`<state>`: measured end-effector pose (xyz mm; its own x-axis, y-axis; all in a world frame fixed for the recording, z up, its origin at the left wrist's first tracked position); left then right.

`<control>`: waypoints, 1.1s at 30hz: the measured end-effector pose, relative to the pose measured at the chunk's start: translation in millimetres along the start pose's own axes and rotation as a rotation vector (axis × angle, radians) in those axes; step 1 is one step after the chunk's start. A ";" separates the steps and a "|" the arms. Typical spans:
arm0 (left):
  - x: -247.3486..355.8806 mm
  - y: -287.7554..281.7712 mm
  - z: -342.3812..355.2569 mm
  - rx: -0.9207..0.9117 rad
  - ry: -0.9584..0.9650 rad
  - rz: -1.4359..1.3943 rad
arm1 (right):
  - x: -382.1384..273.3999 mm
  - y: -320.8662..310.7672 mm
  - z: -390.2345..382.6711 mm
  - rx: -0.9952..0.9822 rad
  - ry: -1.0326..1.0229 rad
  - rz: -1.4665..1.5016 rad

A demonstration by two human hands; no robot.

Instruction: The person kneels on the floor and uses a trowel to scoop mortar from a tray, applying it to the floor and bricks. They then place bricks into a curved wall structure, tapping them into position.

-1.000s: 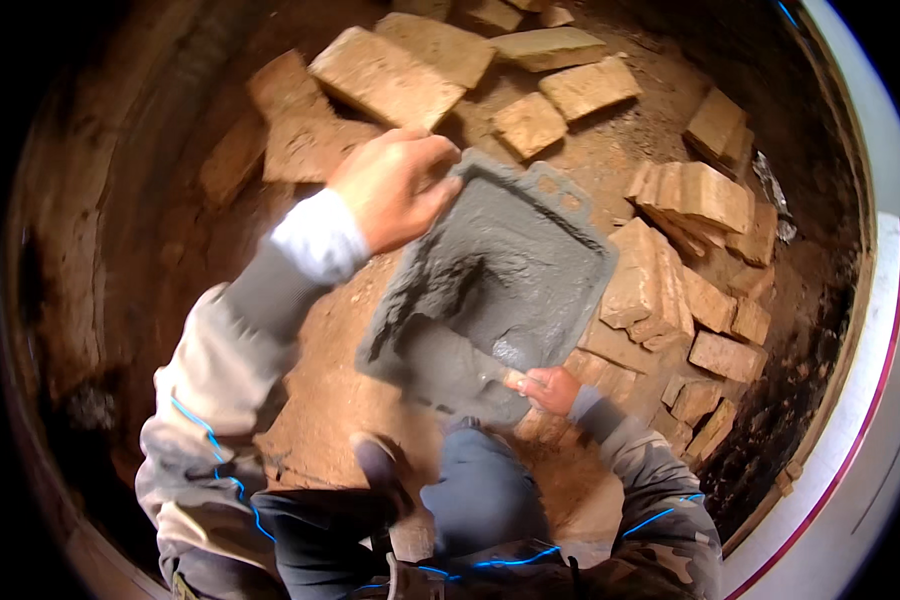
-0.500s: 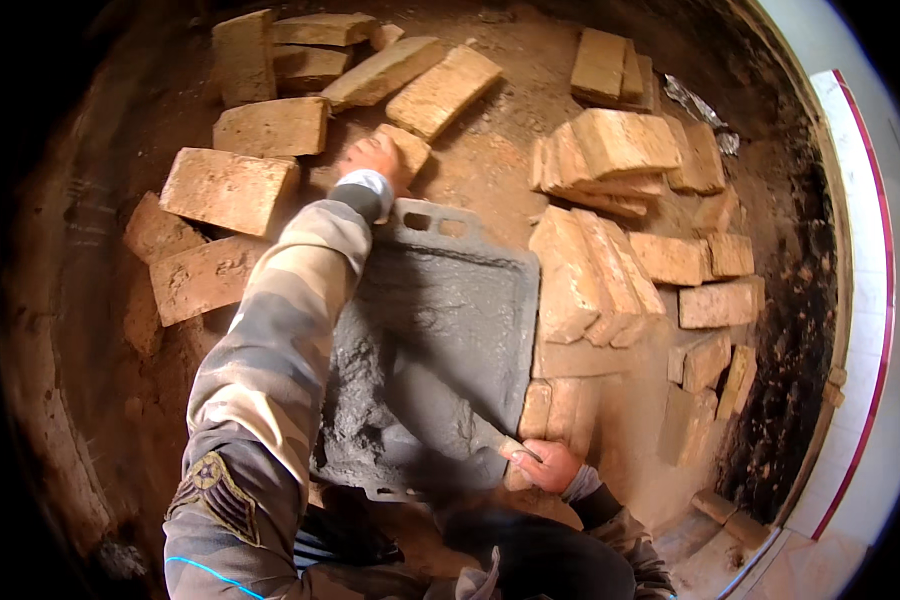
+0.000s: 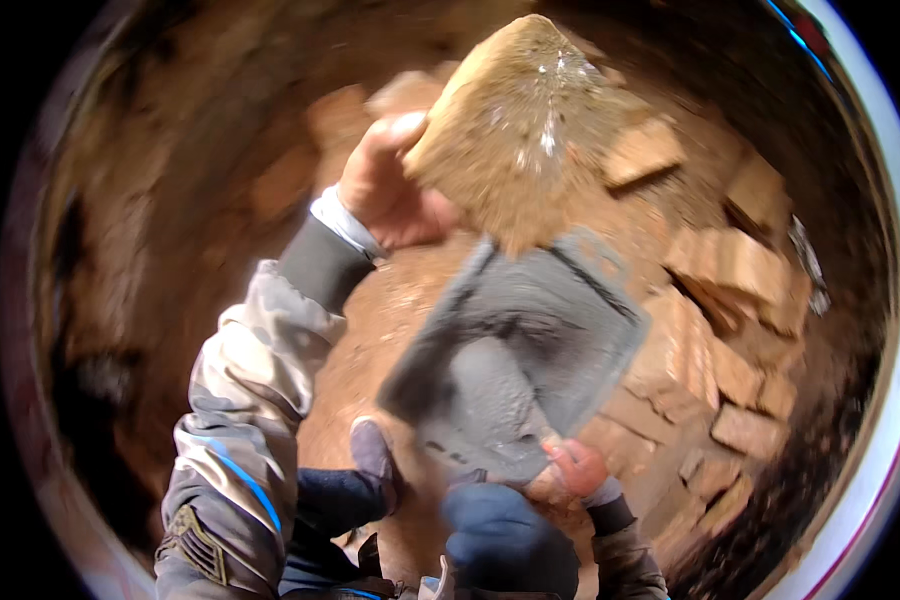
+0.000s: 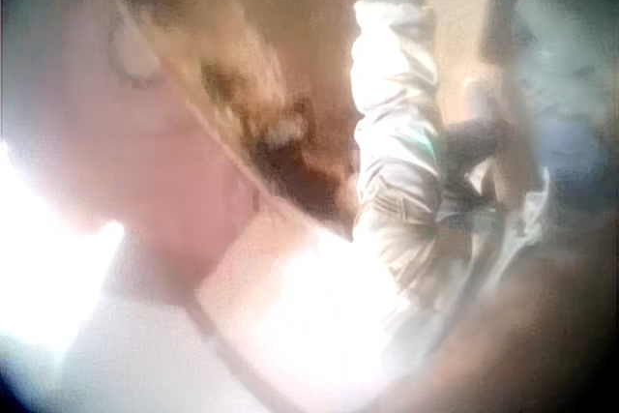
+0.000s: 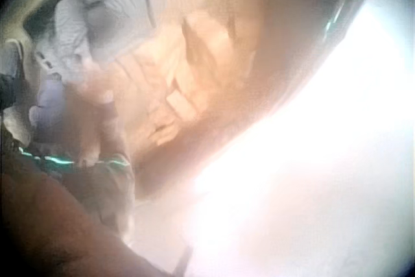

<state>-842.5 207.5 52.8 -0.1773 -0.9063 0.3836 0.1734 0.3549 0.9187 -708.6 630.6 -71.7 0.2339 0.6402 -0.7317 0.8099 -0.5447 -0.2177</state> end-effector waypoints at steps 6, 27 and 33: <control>7.0 7.3 -265.1 0.361 0.379 0.193 | -66.6 39.7 38.5 -0.089 -0.420 -0.389; -259.8 144.6 -667.8 0.483 1.483 -0.113 | -300.1 558.2 -54.1 -1.022 -0.206 -0.319; -279.3 153.8 -713.1 0.758 1.487 -0.066 | -315.1 754.0 -80.7 -0.956 -0.612 -0.022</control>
<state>-75.6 351.7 19.8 0.9247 -0.1795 0.3358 -0.3524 -0.0695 0.9333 -128.3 61.9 46.8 0.1252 0.1295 -0.9836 0.9505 0.2685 0.1563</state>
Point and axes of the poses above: each hand's wrist, its own z-axis towards the middle knuckle, its own y-axis out of the palm, x = y × z, the point moved 4 cm from there along z, towards the middle knuckle, and after that the axes turned 5 degrees about -x, right-handed, at the moved point
